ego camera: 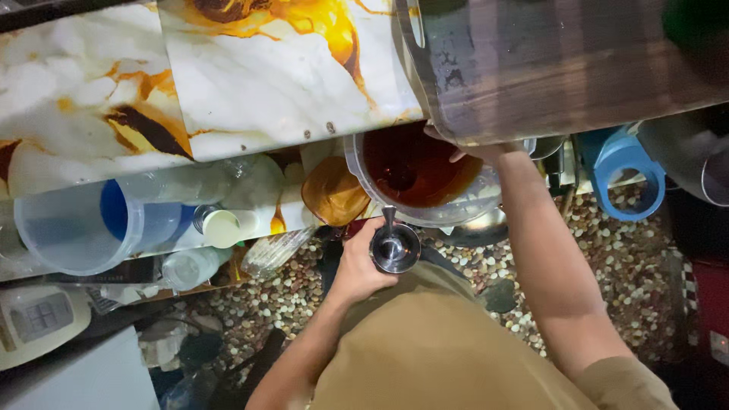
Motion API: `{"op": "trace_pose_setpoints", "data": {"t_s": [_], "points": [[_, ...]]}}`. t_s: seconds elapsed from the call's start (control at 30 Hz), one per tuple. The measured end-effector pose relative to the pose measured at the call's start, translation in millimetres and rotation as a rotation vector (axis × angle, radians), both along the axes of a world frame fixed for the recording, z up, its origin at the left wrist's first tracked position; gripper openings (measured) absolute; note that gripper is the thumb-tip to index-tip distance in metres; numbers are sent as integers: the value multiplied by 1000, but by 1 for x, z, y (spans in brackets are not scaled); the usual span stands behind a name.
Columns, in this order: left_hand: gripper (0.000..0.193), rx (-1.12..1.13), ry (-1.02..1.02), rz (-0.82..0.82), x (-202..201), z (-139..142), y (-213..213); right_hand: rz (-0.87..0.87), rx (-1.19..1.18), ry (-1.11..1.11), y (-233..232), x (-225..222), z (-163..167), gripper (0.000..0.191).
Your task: The person scoops blue liquid from a bucket into a metal cup, then adds brown liquid from another bucket. They stir the mixture with a spoon, pour it into a plastic cup, and place the cup into a freezer.
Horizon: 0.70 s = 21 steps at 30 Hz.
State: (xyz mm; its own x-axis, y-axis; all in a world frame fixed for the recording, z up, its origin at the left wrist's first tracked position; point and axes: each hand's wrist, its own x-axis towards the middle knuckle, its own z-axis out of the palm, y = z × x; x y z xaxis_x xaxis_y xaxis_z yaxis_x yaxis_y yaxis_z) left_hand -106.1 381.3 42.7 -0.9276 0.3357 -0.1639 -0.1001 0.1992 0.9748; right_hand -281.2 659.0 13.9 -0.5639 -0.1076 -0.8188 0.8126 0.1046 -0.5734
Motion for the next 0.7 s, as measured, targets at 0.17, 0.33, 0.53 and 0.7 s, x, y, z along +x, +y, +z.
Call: {"op": "trace_pose_setpoints", "data": {"t_s": [0.17, 0.33, 0.53, 0.7], "points": [[72, -13, -57, 14, -5, 8, 1, 450, 396, 239, -8, 5, -11, 77], [67, -4, -48, 8, -5, 15, -4, 632, 449, 665, -32, 21, 3, 49], [66, 12, -8, -18, -3, 16, -18, 552, 603, 893, -53, 58, 27, 32], [70, 8, 85, -31, -3, 12, -31, 451, 790, 644, -70, 82, 45, 40]]}}
